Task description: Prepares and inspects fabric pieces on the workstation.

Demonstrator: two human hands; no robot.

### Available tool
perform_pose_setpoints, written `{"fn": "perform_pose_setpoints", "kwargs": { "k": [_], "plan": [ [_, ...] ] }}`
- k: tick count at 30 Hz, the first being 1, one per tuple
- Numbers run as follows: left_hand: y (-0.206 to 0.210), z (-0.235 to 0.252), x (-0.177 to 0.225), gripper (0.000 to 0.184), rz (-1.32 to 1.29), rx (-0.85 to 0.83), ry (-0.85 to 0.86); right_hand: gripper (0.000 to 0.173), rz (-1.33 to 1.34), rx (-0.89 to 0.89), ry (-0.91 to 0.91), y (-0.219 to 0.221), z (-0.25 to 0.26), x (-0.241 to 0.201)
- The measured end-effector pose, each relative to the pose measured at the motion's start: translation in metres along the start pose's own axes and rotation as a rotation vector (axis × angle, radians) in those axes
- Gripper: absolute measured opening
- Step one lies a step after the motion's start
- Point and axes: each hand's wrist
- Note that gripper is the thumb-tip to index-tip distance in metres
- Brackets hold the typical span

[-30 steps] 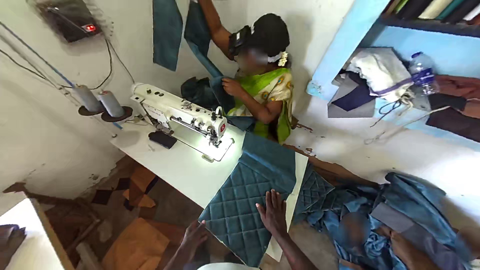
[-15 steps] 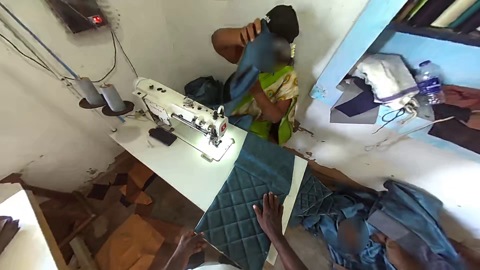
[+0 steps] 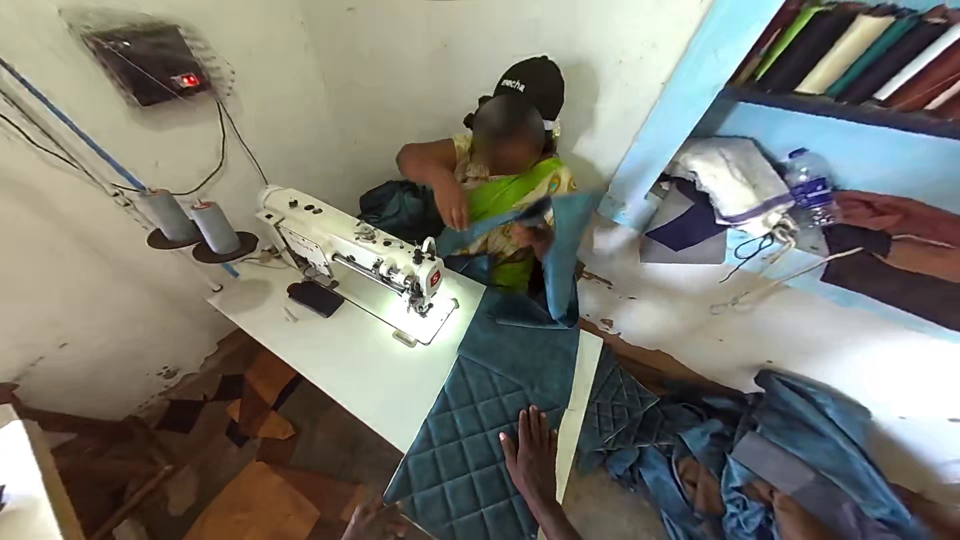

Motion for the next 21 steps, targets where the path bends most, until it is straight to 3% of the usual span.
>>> {"fn": "perform_pose_setpoints", "kwargs": {
  "k": [21],
  "plan": [
    [-0.010, 0.004, 0.003, 0.031, 0.060, -0.013, 0.036, 0.077, -0.008, 0.035, 0.020, 0.002, -0.001, -0.002]
  ]
}}
Point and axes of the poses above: each hand's wrist, its own z-axis towards the middle knuckle, its own y-axis out of the palm, x = y × z, and after that the axes turned 7 degrees about x, right-handed
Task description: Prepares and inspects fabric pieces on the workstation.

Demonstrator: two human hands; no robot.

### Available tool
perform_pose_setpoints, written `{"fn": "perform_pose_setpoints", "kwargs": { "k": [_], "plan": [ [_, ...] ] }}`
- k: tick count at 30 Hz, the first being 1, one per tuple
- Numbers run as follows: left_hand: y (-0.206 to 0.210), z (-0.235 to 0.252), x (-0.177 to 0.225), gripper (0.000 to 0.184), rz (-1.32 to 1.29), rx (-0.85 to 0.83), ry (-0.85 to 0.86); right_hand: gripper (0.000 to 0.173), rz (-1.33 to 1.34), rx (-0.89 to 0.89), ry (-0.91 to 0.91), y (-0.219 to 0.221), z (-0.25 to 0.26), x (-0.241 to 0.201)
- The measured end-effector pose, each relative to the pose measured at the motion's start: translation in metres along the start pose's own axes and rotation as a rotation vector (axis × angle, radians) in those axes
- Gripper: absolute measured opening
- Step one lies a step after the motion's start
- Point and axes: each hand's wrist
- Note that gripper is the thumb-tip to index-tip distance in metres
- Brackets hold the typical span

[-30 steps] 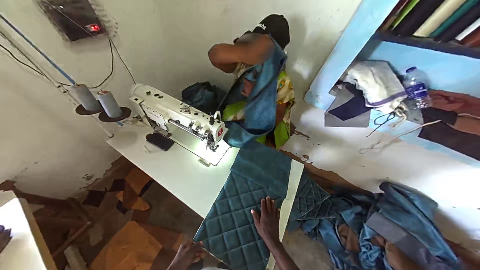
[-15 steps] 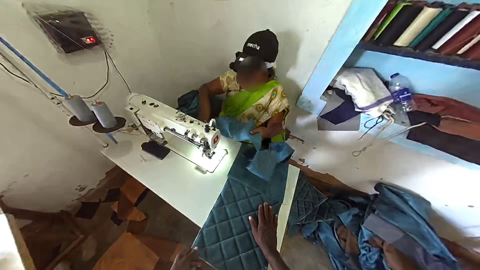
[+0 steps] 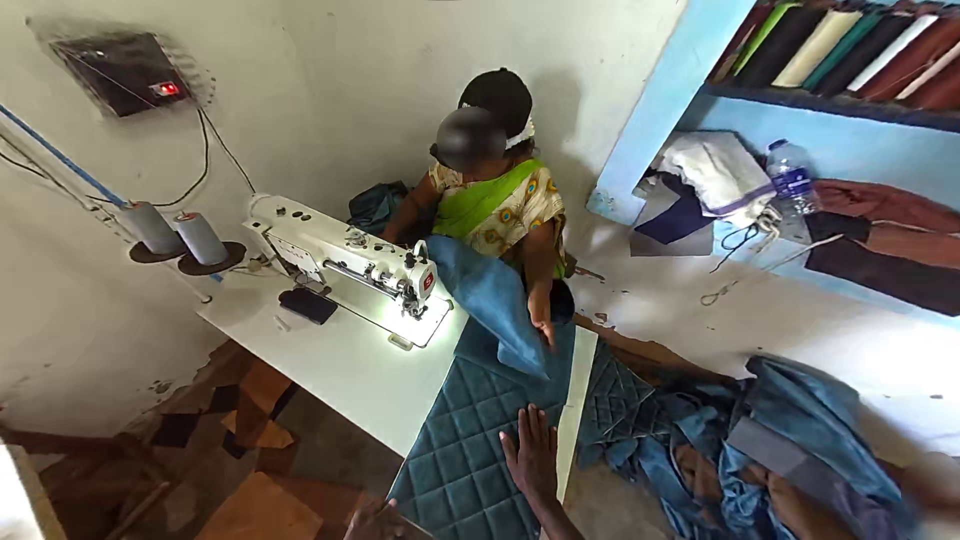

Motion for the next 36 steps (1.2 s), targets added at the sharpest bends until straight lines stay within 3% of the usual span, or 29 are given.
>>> {"fn": "perform_pose_setpoints", "kwargs": {
  "k": [36],
  "plan": [
    [-0.014, 0.004, -0.002, 0.025, -0.012, -0.070, 0.076, 0.077, 0.038, -0.022, 0.008, -0.005, 0.001, -0.001]
  ]
}}
Point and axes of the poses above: each hand's wrist, its own z-axis towards the middle knuckle, its own y-axis out of the palm, x = y × z, and after that the axes turned 7 degrees about x, right-handed
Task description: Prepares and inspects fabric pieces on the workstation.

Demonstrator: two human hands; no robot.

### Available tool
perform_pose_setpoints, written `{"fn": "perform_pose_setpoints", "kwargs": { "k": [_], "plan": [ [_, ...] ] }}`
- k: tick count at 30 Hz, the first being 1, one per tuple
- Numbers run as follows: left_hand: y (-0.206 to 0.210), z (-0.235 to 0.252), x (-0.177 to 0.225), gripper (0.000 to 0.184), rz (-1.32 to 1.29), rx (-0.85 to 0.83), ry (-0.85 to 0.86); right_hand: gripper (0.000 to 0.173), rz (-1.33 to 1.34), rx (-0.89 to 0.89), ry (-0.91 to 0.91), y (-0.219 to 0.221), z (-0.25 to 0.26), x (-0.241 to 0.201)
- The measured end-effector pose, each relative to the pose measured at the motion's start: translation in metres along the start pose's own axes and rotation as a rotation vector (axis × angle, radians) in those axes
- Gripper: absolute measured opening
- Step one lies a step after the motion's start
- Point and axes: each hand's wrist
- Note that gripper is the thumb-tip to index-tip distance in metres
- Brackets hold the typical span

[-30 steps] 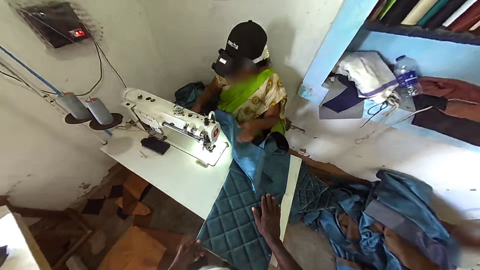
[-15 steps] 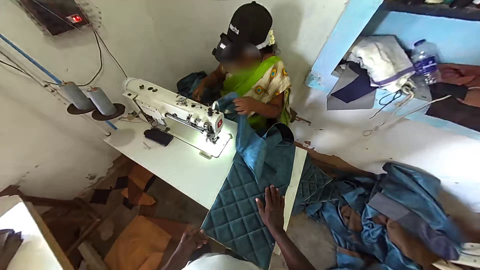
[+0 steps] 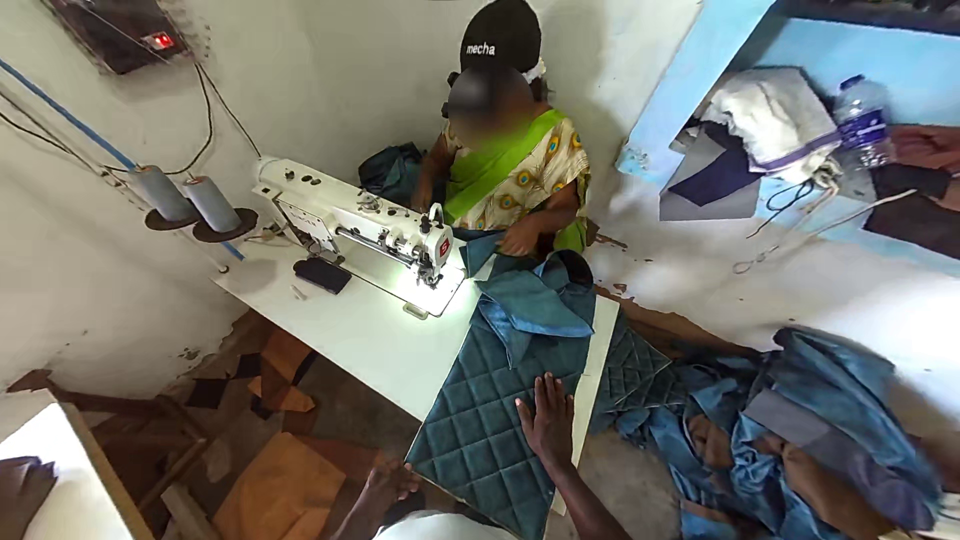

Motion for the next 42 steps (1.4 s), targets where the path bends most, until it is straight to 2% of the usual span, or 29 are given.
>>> {"fn": "perform_pose_setpoints", "kwargs": {
  "k": [5, 10, 42],
  "plan": [
    [0.006, -0.009, 0.009, 0.025, 0.049, 0.042, -0.007, 0.077, -0.004, -0.004, 0.006, -0.001, 0.001, -0.001],
    [0.004, -0.011, 0.009, 0.026, 0.074, 0.015, 0.009, 0.077, -0.013, -0.005, 0.012, 0.002, 0.000, 0.000],
    [0.007, -0.011, 0.007, 0.023, -0.006, 0.040, -0.021, 0.077, -0.014, -0.009, 0.021, 0.001, 0.000, 0.000]
  ]
}}
Point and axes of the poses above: each hand's wrist, its own z-axis towards the middle knuckle, its own y-axis out of the palm, x = y × z, and after that the axes turned 7 degrees about x, right-handed
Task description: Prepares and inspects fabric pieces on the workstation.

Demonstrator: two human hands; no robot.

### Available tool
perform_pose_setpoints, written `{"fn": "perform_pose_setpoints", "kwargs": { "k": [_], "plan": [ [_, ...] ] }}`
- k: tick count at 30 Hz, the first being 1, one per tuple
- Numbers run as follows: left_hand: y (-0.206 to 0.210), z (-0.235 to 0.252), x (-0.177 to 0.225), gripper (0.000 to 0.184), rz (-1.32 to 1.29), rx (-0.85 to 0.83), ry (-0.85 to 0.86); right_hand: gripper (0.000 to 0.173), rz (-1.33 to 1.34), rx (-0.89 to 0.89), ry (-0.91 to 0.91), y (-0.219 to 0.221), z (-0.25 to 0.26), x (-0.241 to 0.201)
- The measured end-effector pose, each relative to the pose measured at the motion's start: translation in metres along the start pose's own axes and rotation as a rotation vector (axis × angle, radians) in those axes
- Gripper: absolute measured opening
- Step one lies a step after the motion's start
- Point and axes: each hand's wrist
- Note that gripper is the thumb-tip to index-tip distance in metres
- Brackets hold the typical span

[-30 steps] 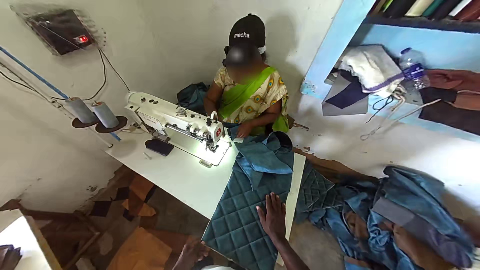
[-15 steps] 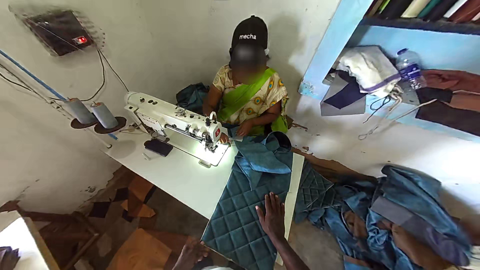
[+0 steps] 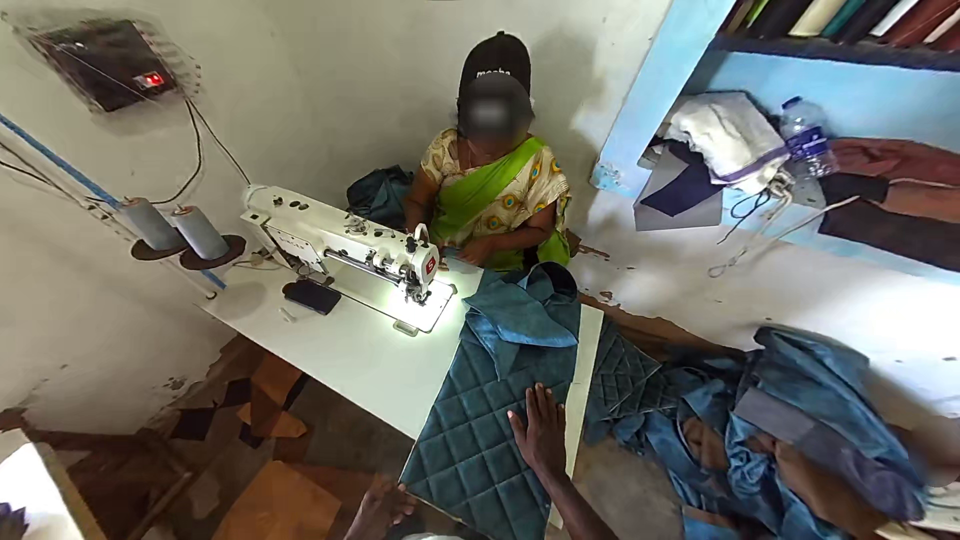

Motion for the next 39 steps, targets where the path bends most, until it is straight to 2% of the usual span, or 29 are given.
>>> {"fn": "perform_pose_setpoints", "kwargs": {
  "k": [15, 24, 39],
  "plan": [
    [-0.006, 0.007, -0.012, 0.025, -0.035, -0.022, 0.015, 0.078, 0.015, -0.012, 0.010, 0.000, -0.002, 0.002],
    [0.004, -0.003, -0.003, 0.025, -0.013, 0.047, -0.011, 0.079, 0.024, -0.044, 0.019, -0.002, 0.000, 0.000],
    [0.002, 0.002, -0.012, 0.026, -0.023, 0.053, -0.014, 0.078, 0.001, -0.028, 0.007, 0.001, -0.001, 0.001]
  ]
}}
Point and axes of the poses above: each hand's wrist, its own z-axis towards the middle knuckle, its own y-axis out of the palm, x = y × z, and after that the axes turned 7 degrees about x, right-handed
